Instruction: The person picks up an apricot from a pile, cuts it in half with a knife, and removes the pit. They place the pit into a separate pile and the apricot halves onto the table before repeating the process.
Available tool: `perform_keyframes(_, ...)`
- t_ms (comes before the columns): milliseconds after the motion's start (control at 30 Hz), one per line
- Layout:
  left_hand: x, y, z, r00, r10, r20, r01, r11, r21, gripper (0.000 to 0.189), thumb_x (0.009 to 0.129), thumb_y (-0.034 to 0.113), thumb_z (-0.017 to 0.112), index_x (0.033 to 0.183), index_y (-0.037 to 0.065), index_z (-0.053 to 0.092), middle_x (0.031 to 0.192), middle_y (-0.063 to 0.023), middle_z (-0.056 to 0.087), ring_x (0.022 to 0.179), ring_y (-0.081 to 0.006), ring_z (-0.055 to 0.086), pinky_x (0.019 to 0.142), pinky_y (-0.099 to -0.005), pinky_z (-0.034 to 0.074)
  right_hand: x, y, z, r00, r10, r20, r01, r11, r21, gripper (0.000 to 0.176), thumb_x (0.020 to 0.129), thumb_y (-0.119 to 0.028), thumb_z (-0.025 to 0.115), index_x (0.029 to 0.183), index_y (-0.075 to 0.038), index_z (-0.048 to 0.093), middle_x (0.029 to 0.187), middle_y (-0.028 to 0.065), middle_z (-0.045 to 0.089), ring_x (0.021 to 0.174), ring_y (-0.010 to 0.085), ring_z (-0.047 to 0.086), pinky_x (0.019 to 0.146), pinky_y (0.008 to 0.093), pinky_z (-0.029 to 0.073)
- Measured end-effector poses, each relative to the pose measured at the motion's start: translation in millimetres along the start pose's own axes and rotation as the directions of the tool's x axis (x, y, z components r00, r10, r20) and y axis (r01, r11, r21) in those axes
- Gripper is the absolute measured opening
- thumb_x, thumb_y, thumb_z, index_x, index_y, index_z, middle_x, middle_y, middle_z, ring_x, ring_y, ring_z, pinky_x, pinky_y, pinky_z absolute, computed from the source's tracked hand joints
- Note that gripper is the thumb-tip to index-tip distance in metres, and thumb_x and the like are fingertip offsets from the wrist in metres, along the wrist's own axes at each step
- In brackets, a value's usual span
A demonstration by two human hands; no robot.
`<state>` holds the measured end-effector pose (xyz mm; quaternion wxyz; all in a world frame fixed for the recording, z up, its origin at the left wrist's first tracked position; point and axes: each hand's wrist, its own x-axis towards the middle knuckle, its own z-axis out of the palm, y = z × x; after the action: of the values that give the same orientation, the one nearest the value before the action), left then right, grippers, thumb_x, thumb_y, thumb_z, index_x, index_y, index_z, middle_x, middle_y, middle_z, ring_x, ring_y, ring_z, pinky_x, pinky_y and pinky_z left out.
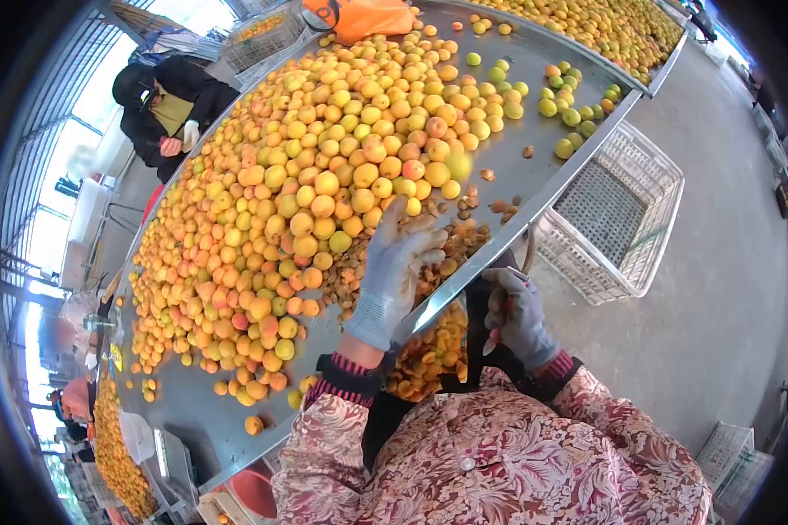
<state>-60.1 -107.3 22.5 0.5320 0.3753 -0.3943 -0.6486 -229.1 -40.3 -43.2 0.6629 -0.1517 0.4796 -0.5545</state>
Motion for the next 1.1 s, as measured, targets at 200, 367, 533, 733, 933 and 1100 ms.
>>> perform_keyframes(200,-53.3,31.0,-43.4,0.969,-0.014,-0.245,0.091,0.948,0.304,0.032,0.085,0.009,0.046,0.113,-0.004,0.054,0.104,-0.0122,0.06,0.084,-0.0174,0.062,0.065,-0.0246,0.049,10.3,1.8,3.2,0.995,-0.064,0.071,0.067,0.997,-0.039,0.021,0.087,-0.02,0.05,0.091,-0.002,0.06,0.052,0.0034,0.047,0.038,0.0117,0.043,0.036,0.0238,0.036)
perform_keyframes(367,-167.0,40.5,-161.6,0.745,0.237,-0.623,0.169,0.837,0.521,0.025,0.084,0.008,0.049,0.105,-0.001,0.059,0.082,-0.008,0.064,0.063,-0.0105,0.058,0.058,-0.0209,0.045,15.1,19.5,3.6,0.849,-0.386,0.362,0.509,0.783,-0.357,0.022,0.089,-0.016,0.045,0.101,-0.001,0.056,0.056,0.001,0.041,0.041,0.0096,0.04,0.037,0.0237,0.034)
perform_keyframes(533,-238.2,30.1,-232.1,0.654,0.116,-0.747,0.524,0.643,0.559,0.025,0.084,0.013,0.05,0.104,0.003,0.061,0.077,-0.0046,0.062,0.061,-0.0084,0.055,0.055,-0.0217,0.043,3.9,15.6,33.7,0.962,-0.075,0.264,0.12,0.98,-0.159,0.03,0.092,-0.024,0.044,0.098,0.002,0.057,0.052,-0.0015,0.038,0.037,0.0073,0.035,0.035,0.0229,0.032)
perform_keyframes(733,-207.5,8.0,-227.2,0.748,0.038,-0.663,0.662,0.035,0.749,0.039,0.076,0.025,0.059,0.112,0.012,0.057,0.091,-0.0152,0.063,0.085,-0.0302,0.061,0.076,-0.0373,0.047,-3.1,26.0,51.6,0.951,0.002,0.311,0.051,0.986,-0.162,0.029,0.091,-0.024,0.046,0.094,0.002,0.058,0.051,-0.0019,0.038,0.036,0.0076,0.034,0.035,0.0225,0.033)
perform_keyframes(933,-208.6,12.2,-240.8,0.863,-0.016,-0.505,0.493,0.244,0.835,0.044,0.072,0.014,0.061,0.115,0.008,0.054,0.107,-0.0164,0.059,0.1,-0.0284,0.057,0.085,-0.0368,0.045,-8.8,26.3,49.5,0.948,-0.02,0.317,0.109,0.958,-0.266,0.03,0.092,-0.025,0.045,0.093,0.001,0.058,0.051,-0.0014,0.039,0.037,0.0075,0.035,0.036,0.0219,0.033)
perform_keyframes(1100,-221.0,26.0,-198.6,0.821,0.197,-0.535,0.076,0.892,0.445,0.049,0.071,0.0,0.058,0.12,-0.001,0.049,0.118,-0.0175,0.054,0.104,-0.0269,0.055,0.088,-0.0374,0.045,-13.2,25.3,59.7,0.938,0.005,0.347,0.124,0.929,-0.349,0.031,0.093,-0.025,0.042,0.092,0.001,0.058,0.051,-0.0007,0.041,0.037,0.0071,0.037,0.037,0.0213,0.033)
